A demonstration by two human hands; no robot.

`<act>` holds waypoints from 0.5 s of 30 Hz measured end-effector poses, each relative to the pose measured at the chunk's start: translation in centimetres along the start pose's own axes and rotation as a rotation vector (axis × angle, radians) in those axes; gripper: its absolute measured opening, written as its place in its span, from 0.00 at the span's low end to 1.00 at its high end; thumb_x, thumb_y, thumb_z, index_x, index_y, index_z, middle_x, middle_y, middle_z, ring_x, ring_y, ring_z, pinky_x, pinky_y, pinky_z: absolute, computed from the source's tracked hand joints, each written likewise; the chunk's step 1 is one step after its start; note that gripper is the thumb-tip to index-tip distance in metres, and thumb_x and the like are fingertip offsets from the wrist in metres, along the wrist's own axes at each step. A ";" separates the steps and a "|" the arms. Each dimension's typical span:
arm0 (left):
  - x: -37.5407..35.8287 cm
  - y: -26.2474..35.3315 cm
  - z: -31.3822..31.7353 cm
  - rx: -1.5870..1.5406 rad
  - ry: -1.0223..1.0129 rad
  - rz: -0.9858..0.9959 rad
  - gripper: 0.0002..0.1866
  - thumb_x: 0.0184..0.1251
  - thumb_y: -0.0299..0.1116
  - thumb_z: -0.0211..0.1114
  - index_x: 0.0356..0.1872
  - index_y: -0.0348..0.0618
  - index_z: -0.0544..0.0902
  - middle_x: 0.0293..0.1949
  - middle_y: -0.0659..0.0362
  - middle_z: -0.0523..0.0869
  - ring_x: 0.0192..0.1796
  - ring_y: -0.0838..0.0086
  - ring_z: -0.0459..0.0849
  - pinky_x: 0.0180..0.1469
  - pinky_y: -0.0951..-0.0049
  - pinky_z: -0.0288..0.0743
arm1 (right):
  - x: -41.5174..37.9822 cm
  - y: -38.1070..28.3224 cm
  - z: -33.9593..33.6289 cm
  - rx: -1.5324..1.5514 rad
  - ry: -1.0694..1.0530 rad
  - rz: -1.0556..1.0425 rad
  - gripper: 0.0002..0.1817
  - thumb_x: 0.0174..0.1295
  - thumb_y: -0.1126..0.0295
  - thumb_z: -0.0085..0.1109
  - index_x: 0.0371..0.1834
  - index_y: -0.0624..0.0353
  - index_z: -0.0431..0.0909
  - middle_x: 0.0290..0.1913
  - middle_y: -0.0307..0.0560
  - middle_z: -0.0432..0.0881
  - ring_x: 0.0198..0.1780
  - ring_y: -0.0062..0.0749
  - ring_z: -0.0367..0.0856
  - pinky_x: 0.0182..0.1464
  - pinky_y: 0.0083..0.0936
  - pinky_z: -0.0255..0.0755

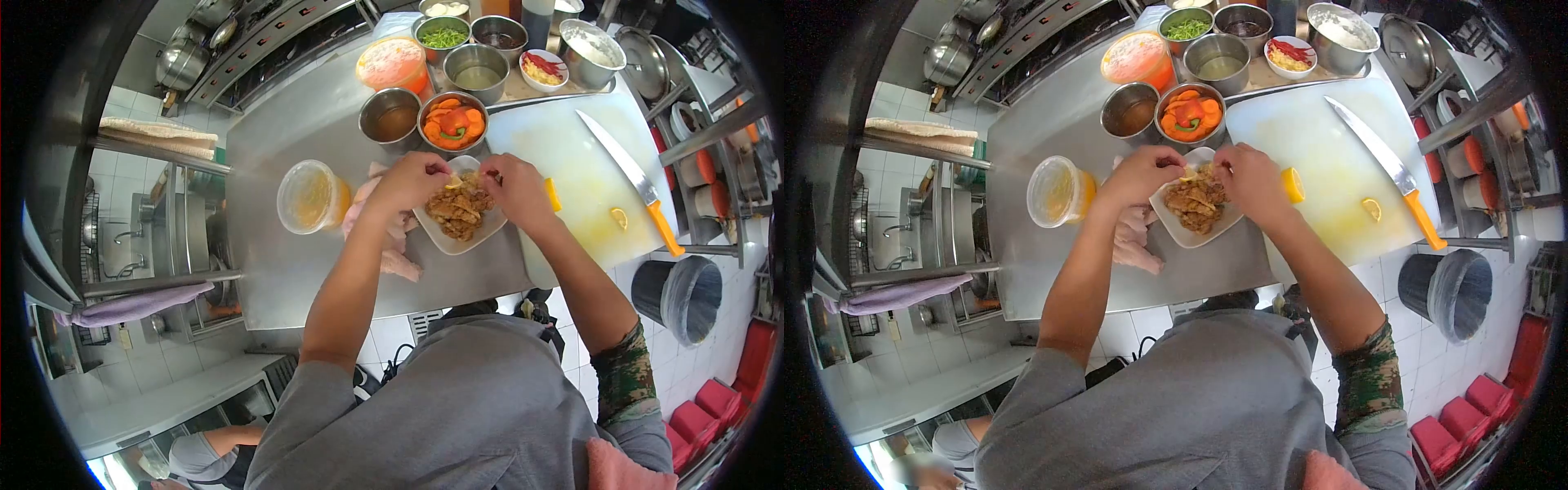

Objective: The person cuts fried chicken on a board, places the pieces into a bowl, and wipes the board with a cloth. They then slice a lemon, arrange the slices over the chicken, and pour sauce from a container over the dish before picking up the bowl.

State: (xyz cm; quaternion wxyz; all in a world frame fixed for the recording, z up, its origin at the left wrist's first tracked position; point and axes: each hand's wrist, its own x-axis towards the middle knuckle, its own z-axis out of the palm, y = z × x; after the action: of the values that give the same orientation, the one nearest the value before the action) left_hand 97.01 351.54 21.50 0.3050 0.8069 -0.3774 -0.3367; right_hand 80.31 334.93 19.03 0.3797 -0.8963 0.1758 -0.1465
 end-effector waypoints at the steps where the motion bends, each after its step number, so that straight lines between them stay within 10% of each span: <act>1: -0.2 -0.1 -0.3 -0.054 -0.012 -0.013 0.13 0.68 0.33 0.71 0.47 0.35 0.88 0.38 0.58 0.91 0.41 0.77 0.86 0.46 0.71 0.80 | -0.1 -0.2 0.1 -0.041 -0.011 -0.067 0.05 0.62 0.69 0.65 0.40 0.53 0.85 0.40 0.50 0.84 0.45 0.50 0.86 0.46 0.44 0.80; 15: 1.1 -0.1 -2.5 -0.029 -0.228 -0.084 0.13 0.67 0.36 0.72 0.47 0.40 0.91 0.38 0.61 0.92 0.39 0.79 0.87 0.44 0.74 0.81 | -1.0 -0.2 0.1 -0.163 -0.139 -0.170 0.09 0.65 0.68 0.62 0.46 0.48 0.87 0.45 0.44 0.85 0.48 0.46 0.86 0.49 0.42 0.81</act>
State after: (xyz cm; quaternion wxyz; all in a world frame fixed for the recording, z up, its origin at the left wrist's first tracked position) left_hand 99.48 351.32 22.53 0.2571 0.7741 -0.3706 -0.4442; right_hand 79.48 335.50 18.96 0.3032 -0.9439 0.0839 -0.1008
